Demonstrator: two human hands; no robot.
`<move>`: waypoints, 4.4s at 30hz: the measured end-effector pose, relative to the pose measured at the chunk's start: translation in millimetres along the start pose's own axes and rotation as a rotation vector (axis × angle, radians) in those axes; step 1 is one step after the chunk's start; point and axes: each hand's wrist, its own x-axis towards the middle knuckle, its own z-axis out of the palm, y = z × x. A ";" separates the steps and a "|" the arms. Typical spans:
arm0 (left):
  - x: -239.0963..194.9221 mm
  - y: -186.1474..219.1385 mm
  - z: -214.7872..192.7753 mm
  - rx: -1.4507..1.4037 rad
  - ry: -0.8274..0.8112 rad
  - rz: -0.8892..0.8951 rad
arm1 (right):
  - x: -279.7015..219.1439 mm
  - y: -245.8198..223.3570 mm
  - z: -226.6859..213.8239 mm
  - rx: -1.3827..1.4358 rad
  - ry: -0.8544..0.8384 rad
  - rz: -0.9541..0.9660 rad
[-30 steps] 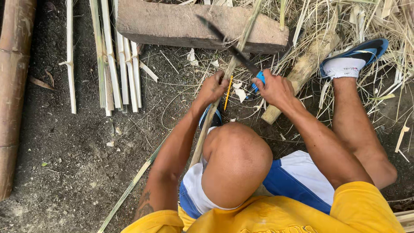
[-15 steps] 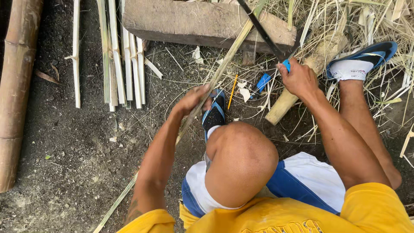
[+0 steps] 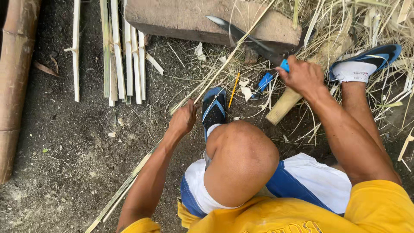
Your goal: The person sits on the ground and uses a machete to split long bamboo strips into thinner pieces. They repeatedly position each strip against a wooden block and strike it with the machete to separate the layers, then place the finished pieces aside.
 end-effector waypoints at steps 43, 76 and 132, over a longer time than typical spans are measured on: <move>-32.9 -11.9 -5.9 0.083 0.224 -0.073 | -2.9 13.6 58.6 -0.075 -0.075 0.055; 15.9 16.8 18.2 0.095 0.193 -0.007 | -48.2 -44.1 41.8 0.215 -0.061 -0.099; 71.7 -34.4 55.3 -0.208 -0.129 0.157 | 1.0 37.7 46.5 0.216 0.238 0.109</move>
